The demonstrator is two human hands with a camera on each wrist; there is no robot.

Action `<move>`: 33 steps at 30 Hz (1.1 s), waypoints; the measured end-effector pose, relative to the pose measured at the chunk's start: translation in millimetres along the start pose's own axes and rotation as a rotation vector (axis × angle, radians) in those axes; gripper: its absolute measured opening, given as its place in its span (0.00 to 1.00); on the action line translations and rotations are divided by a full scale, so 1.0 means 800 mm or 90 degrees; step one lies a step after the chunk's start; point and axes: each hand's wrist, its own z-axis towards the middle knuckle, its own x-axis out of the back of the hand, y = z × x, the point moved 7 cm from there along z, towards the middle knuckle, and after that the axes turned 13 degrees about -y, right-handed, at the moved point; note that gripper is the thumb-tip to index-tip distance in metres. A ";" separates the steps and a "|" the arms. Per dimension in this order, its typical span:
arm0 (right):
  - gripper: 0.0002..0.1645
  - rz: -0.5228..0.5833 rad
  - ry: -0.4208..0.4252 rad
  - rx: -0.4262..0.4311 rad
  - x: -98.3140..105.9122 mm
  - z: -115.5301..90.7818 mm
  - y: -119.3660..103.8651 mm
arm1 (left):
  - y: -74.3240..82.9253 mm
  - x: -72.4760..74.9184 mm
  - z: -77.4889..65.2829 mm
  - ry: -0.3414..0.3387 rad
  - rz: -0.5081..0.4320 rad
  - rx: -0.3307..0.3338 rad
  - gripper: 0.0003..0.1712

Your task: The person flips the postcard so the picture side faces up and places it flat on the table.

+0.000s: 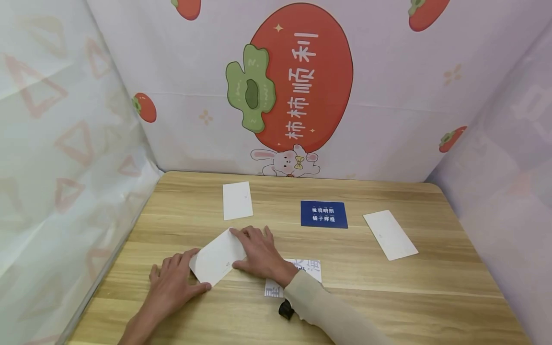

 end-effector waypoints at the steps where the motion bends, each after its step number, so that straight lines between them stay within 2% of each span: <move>1: 0.56 0.000 0.000 -0.004 0.000 0.000 0.001 | -0.001 0.001 0.000 0.000 0.000 -0.004 0.58; 10: 0.59 -0.024 -0.003 -0.027 0.002 -0.001 0.007 | -0.005 0.008 -0.001 0.011 -0.035 -0.052 0.51; 15: 0.58 -0.037 0.003 -0.021 0.005 -0.002 0.008 | -0.004 0.010 -0.003 0.036 -0.035 -0.086 0.48; 22: 0.56 -0.037 -0.013 -0.021 0.008 -0.002 0.013 | -0.002 0.015 -0.006 0.058 -0.043 -0.107 0.48; 28: 0.52 -0.011 -0.007 -0.016 0.009 -0.001 0.018 | -0.002 0.020 -0.008 0.096 -0.057 -0.127 0.49; 33: 0.52 0.031 0.020 -0.002 0.014 0.000 0.019 | -0.002 0.025 -0.010 0.122 -0.073 -0.137 0.48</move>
